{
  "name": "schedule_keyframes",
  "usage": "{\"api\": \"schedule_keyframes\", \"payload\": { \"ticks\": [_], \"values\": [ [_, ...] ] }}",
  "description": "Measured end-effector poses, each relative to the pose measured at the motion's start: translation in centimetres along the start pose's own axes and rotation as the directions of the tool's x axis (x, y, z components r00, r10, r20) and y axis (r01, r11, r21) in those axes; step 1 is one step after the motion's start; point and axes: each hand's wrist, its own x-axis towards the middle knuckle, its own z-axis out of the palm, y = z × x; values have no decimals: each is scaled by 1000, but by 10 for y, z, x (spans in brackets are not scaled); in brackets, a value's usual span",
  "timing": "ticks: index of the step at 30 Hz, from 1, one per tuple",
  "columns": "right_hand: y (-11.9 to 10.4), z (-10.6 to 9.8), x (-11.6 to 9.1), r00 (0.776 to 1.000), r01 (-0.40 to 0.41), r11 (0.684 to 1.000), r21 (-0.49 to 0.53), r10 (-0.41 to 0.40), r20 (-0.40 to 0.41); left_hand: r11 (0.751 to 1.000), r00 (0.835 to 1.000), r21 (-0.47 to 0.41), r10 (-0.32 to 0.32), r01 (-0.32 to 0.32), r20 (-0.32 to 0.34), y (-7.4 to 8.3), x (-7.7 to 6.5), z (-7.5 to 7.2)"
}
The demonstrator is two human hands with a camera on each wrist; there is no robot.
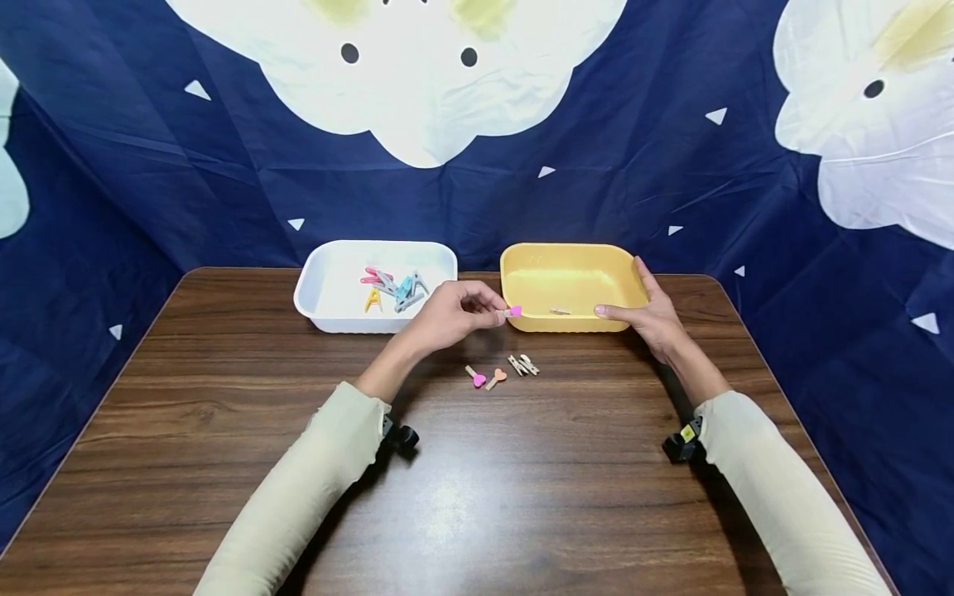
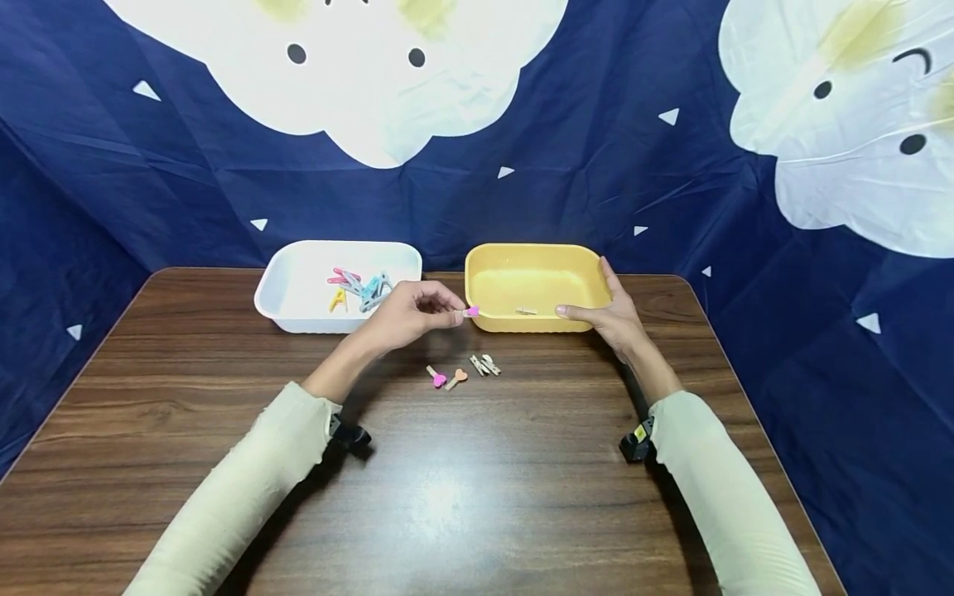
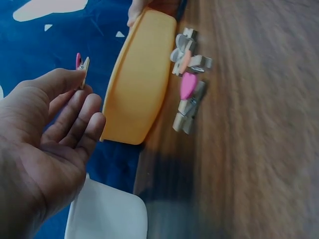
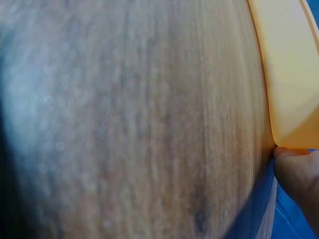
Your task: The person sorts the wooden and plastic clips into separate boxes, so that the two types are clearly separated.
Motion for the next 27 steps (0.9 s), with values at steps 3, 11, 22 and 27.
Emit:
{"api": "schedule_keyframes", "payload": {
  "ticks": [3, 11, 22, 27],
  "values": [
    [-1, 0, 0, 1000, -1, 1000, 5, 1, -1, 1000, 1000, -8, 11, -11, -24, 5, 5, 1],
    [-1, -1, 0, 1000, -12, 1000, 0, 12, -3, 1000, 998, -15, 19, -20, -55, 10, 16, 6],
    [-1, -2, -1, 1000, -10, 1000, 1, 10, 3, 999, 995, -37, -26, 23, -98, 4, 28, 12],
    [-2, -1, -1, 1000, -11, 1000, -1, 11, 3, 999, 994, -34, -31, 28, -108, 7, 32, 12]
  ]
}}
